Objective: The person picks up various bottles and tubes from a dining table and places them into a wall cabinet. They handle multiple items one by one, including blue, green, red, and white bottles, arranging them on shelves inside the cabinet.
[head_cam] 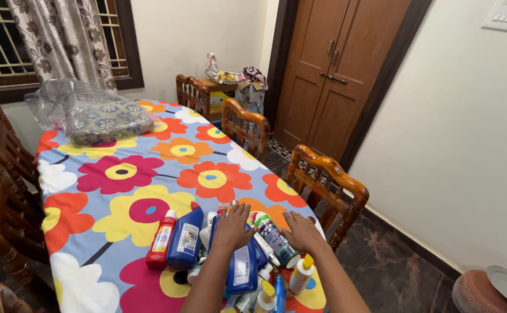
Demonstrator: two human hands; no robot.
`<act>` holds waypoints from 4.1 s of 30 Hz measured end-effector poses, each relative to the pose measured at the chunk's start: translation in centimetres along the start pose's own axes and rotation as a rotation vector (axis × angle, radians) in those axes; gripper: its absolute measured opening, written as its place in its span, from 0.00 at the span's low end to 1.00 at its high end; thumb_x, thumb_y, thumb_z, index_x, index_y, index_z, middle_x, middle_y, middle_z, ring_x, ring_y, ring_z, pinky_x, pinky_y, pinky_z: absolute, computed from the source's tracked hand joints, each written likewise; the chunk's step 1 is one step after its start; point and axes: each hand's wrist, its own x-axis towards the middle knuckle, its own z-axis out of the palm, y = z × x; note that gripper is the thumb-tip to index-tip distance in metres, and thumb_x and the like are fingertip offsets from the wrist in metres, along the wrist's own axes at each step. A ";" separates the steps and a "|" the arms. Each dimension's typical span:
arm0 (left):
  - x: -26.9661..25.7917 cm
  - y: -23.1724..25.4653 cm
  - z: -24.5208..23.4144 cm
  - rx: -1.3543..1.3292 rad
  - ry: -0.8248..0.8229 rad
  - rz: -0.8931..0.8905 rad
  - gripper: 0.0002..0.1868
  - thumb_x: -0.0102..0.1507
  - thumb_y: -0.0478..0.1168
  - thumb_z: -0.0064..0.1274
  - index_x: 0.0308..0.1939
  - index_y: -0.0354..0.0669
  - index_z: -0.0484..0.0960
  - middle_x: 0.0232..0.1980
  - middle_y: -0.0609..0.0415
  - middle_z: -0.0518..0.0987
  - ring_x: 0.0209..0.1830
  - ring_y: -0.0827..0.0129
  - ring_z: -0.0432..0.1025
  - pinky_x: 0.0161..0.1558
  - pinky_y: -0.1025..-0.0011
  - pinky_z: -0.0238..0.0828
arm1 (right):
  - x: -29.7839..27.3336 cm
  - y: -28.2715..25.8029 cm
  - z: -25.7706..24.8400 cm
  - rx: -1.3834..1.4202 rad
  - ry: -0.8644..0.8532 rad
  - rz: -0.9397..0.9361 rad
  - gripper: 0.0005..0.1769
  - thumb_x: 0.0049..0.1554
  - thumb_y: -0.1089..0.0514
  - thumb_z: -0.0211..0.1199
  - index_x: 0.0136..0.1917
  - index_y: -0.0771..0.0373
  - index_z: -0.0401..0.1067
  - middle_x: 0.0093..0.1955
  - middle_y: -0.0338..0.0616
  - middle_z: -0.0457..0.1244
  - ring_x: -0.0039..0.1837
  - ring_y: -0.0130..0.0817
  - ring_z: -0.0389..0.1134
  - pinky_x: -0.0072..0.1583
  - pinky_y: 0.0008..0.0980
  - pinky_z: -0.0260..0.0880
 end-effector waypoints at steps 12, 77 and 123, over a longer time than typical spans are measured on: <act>0.2 0.1 0.5 -0.007 -0.024 -0.006 0.44 0.66 0.63 0.49 0.78 0.48 0.53 0.81 0.51 0.55 0.82 0.59 0.45 0.77 0.50 0.40 | 0.8 0.2 1.2 -0.019 -0.048 0.039 0.42 0.64 0.30 0.45 0.81 0.54 0.47 0.83 0.49 0.44 0.83 0.45 0.45 0.79 0.49 0.45; 10.5 4.3 19.9 -1.049 -0.156 -0.686 0.24 0.62 0.49 0.56 0.53 0.34 0.81 0.52 0.38 0.84 0.52 0.51 0.81 0.53 0.60 0.76 | 13.8 3.4 17.3 0.339 -0.237 0.640 0.23 0.50 0.51 0.72 0.57 0.62 0.79 0.62 0.53 0.69 0.66 0.47 0.70 0.63 0.42 0.73; -34.0 48.8 -10.0 -1.206 -0.045 0.556 0.40 0.37 0.41 0.78 0.54 0.46 0.84 0.49 0.49 0.82 0.50 0.56 0.78 0.53 0.60 0.74 | -57.9 2.4 -10.0 0.389 1.160 1.043 0.24 0.41 0.58 0.72 0.54 0.59 0.76 0.47 0.57 0.72 0.54 0.52 0.75 0.54 0.45 0.75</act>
